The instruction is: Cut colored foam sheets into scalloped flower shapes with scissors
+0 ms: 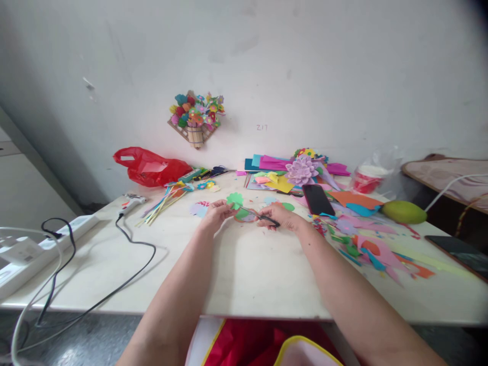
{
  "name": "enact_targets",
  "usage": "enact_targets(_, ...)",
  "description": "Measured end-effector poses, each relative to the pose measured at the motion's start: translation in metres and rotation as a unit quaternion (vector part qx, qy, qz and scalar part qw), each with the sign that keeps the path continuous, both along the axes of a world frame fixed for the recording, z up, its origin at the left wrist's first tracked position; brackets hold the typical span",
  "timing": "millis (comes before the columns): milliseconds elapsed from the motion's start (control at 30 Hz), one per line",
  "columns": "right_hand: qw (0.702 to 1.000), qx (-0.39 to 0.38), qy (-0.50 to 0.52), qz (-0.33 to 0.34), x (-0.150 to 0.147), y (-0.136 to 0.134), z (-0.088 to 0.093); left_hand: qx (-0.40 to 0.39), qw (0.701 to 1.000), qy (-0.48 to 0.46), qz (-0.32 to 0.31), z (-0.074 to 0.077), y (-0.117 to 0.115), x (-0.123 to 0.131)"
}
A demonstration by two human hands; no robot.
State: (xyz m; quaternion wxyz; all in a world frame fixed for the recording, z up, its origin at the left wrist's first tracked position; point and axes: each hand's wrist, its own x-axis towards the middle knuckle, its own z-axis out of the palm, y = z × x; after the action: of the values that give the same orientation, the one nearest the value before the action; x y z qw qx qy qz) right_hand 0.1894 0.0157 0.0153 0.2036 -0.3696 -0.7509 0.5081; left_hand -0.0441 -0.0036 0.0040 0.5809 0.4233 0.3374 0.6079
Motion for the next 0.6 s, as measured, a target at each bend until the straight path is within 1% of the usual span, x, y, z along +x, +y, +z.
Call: enact_targets(600, 1.0, -0.007, 0.006, 0.006, -0.0003, -0.0049, 0.0056, 0.0, 1.0, 0.011, -0.005, -0.0008, 0.0004, -0.0014)
